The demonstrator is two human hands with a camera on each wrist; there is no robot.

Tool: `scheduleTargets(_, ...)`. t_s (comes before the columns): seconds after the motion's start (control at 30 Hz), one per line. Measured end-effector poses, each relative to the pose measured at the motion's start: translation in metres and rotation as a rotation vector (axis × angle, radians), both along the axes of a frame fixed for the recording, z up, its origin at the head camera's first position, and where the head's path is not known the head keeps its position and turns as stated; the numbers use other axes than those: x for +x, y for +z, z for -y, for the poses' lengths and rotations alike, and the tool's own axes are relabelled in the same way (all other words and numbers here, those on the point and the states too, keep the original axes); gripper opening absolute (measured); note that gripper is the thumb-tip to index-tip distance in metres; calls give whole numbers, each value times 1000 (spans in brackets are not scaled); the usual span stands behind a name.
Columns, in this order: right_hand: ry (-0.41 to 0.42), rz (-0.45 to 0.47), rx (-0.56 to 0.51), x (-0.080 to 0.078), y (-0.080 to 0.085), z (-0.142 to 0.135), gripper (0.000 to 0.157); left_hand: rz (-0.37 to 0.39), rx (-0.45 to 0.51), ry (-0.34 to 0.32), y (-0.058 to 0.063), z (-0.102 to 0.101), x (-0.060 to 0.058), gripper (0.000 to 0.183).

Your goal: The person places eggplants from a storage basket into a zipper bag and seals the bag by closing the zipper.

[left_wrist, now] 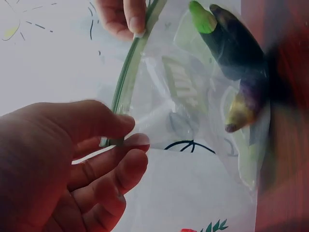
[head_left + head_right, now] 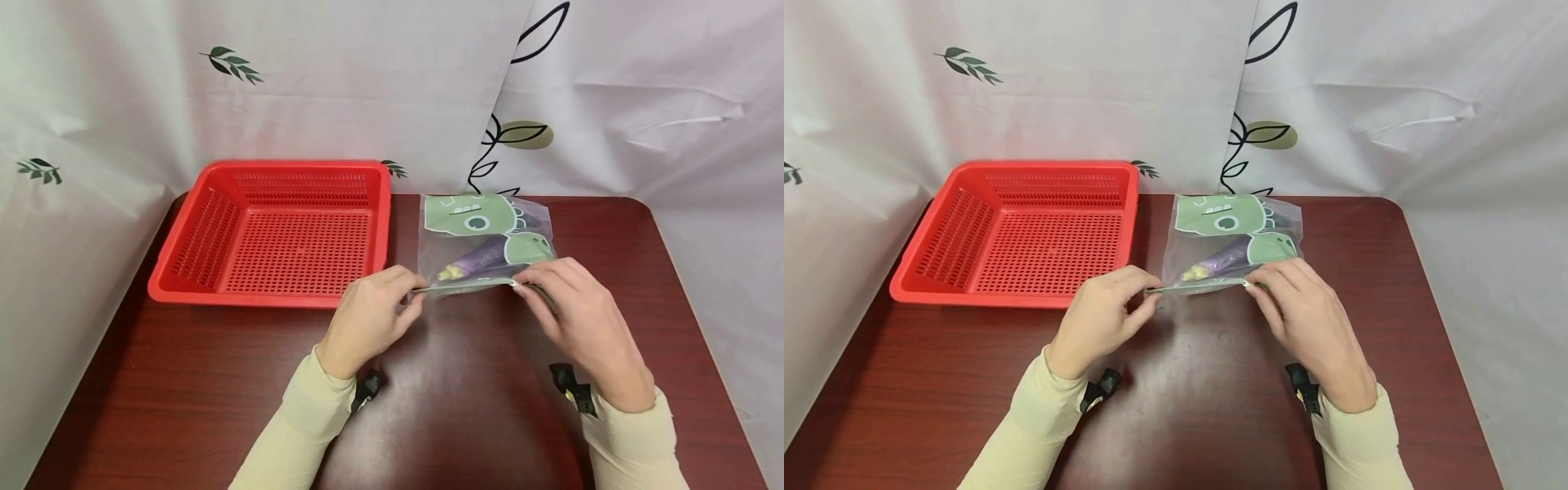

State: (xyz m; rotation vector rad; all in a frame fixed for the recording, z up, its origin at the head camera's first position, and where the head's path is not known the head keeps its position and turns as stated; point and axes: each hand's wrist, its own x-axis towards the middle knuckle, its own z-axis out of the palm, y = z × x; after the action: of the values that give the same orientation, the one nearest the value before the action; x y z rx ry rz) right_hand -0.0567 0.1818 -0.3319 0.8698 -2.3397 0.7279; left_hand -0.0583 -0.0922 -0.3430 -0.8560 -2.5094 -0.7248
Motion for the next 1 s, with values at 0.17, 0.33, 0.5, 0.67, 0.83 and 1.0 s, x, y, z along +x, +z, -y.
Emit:
scheduleTargets(0.17,-15,9,15,-2,-4,-1,22,-9,-15,-7,0,-2,1,12)
scheduleTargets(0.33,-11,2,29,-5,-8,-2,20,-21,1,-11,-1,-2,0,11)
scheduleTargets(0.5,0,10,31,-7,-13,-1,22,-35,5,-7,-1,-3,0,9)
scheduleTargets(0.67,22,21,35,-7,-16,-1,23,-35,-6,3,-3,-2,0,9)
scheduleTargets(0.83,49,29,38,-6,-15,0,24,-32,-5,3,-3,-1,0,8)
scheduleTargets(1.0,51,35,18,-4,-12,-1,23,-22,-2,-10,-3,0,0,10)
